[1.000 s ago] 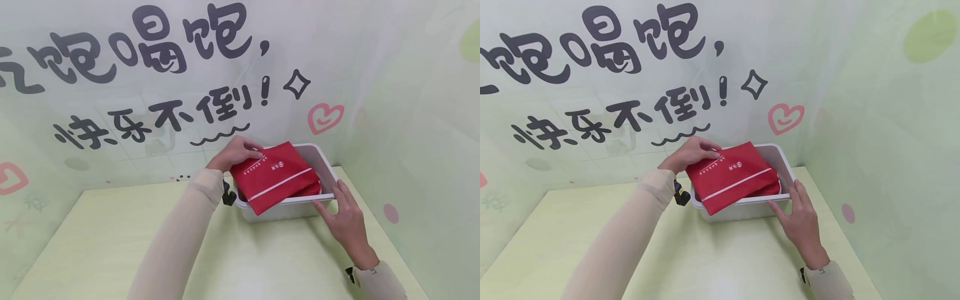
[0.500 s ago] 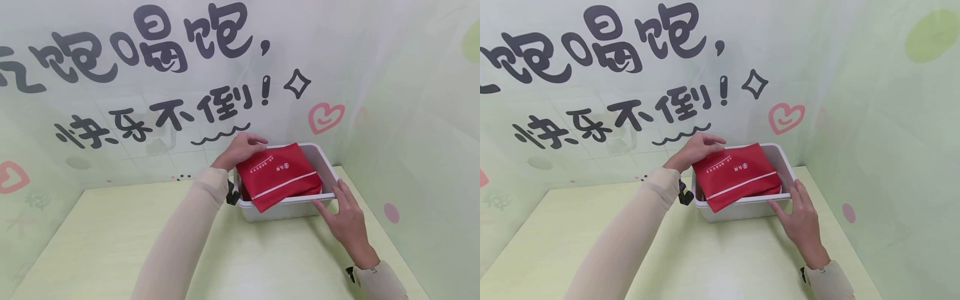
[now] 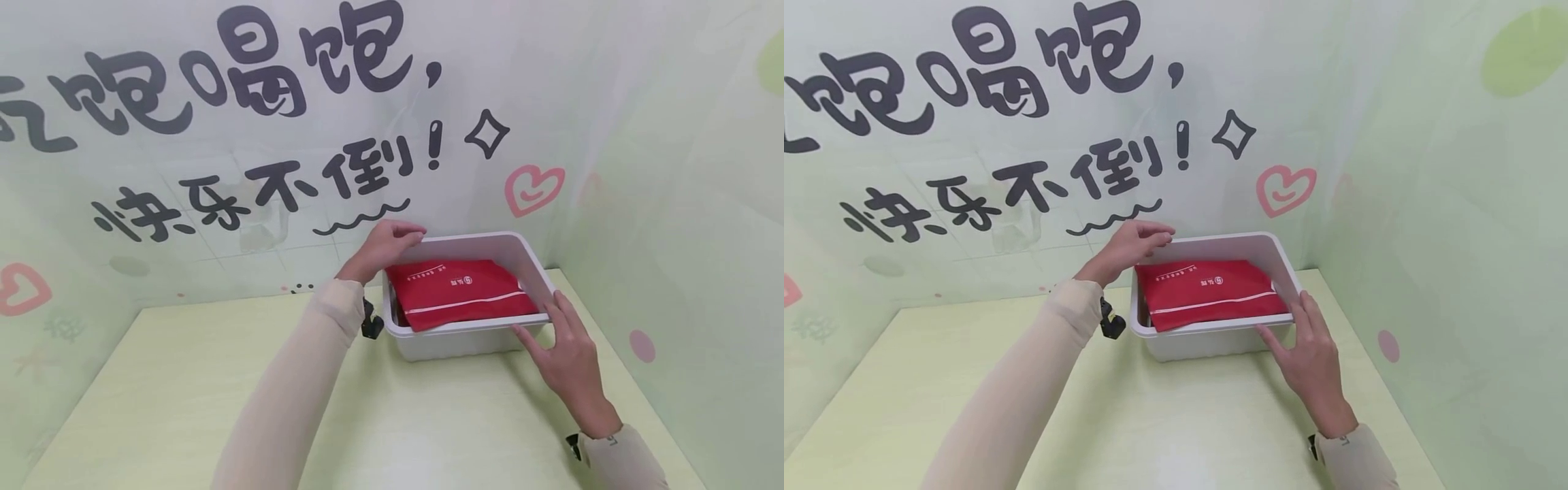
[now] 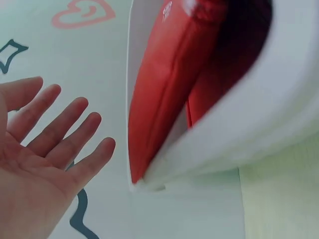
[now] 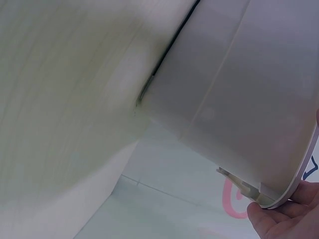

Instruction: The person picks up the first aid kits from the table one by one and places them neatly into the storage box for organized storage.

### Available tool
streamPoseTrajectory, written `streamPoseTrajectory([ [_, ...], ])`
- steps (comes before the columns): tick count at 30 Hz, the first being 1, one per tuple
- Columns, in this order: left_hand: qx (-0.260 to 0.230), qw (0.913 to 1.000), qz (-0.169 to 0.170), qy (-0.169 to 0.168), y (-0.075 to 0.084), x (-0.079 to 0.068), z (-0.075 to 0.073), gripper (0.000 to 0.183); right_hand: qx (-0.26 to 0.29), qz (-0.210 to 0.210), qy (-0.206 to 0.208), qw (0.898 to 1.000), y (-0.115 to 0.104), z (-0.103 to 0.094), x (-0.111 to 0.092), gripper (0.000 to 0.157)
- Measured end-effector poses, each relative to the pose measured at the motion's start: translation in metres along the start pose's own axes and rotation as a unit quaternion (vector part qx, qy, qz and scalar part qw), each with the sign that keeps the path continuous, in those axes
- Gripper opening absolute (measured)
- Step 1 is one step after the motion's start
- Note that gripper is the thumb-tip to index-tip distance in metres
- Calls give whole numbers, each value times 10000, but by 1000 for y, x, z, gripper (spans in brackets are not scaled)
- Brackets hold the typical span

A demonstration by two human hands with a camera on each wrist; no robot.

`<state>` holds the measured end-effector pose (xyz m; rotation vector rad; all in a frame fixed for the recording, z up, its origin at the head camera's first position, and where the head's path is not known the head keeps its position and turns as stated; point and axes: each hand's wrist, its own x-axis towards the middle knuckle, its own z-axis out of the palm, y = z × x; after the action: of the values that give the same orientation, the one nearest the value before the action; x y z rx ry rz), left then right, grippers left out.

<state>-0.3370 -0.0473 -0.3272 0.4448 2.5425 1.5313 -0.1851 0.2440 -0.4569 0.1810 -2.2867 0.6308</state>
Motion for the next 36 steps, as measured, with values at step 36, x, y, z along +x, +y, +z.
streamPoseTrajectory([
  [36,-2048,9764,293,615,-49,-23,-17,43,57,70,13,10000,-4,0,0,62],
])
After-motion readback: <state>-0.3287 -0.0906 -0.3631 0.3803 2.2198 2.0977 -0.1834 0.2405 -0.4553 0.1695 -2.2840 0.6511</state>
